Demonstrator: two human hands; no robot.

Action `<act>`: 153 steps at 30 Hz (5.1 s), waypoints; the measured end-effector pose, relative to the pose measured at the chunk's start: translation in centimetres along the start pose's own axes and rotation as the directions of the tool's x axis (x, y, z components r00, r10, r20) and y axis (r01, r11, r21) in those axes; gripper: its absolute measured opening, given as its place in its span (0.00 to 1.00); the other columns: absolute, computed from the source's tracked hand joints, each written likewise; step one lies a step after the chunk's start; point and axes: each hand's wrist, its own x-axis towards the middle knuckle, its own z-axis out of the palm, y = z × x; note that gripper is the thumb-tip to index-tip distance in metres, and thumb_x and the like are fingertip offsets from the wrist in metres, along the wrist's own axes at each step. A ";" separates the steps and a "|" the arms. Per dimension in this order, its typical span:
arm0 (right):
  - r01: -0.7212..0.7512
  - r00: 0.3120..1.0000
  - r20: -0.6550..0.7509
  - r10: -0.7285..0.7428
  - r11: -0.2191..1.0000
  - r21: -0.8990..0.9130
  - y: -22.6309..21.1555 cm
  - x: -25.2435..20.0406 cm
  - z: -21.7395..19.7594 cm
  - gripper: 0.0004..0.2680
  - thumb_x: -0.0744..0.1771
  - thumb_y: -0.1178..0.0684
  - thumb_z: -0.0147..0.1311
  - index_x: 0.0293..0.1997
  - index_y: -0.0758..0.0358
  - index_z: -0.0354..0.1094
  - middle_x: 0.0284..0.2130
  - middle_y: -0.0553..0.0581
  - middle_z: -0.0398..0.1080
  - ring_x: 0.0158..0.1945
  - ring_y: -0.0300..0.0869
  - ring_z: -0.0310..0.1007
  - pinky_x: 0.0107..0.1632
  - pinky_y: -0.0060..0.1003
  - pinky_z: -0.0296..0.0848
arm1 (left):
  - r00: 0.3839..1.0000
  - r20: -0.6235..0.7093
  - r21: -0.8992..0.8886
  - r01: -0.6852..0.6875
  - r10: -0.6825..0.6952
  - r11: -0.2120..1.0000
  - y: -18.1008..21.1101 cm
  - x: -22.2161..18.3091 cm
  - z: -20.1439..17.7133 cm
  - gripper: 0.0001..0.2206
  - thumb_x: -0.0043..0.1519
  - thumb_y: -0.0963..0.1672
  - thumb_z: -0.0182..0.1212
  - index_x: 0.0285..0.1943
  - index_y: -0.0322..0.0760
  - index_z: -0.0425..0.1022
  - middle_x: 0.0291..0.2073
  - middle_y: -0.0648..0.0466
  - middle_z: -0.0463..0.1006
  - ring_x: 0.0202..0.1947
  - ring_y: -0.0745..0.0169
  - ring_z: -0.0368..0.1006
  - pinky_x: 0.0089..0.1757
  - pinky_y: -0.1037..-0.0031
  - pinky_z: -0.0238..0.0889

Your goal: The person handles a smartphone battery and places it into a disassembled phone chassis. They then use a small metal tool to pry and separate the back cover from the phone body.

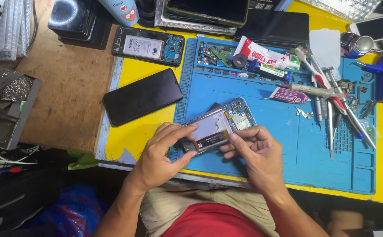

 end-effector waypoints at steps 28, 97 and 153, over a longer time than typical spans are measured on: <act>-0.047 0.998 0.028 0.053 0.985 -0.167 -0.9 1.0 -0.9 0.08 0.65 0.62 0.61 0.42 0.81 0.71 0.24 0.75 0.77 0.19 0.47 0.78 0.25 0.37 0.80 | 0.995 0.048 0.043 0.087 -0.089 0.995 0.2 0.4 -0.7 0.29 0.53 0.38 0.74 0.67 0.38 0.72 0.52 0.44 0.76 0.58 0.41 0.70 0.52 0.55 0.68; 0.093 0.995 -0.015 -0.095 0.990 -0.101 0.8 -1.0 -4.5 0.09 0.72 0.60 0.49 0.51 0.81 0.69 0.25 0.73 0.69 0.24 0.51 0.69 0.27 0.37 0.67 | 0.729 -0.536 0.663 0.676 -0.427 0.322 -1.0 -2.2 -16.5 0.39 0.52 0.56 0.69 0.72 0.42 0.63 0.55 0.39 0.77 0.53 0.31 0.71 0.43 0.40 0.66; 0.571 0.766 0.440 -0.469 0.181 -0.801 -9.6 14.6 -9.8 0.07 0.68 0.53 0.57 0.48 0.61 0.76 0.39 0.58 0.73 0.48 0.51 0.71 0.50 0.47 0.70 | 0.966 -0.216 0.728 0.065 0.139 0.682 -0.9 -2.4 1.7 0.05 0.58 0.41 0.71 0.41 0.33 0.86 0.33 0.49 0.84 0.31 0.57 0.79 0.34 0.70 0.73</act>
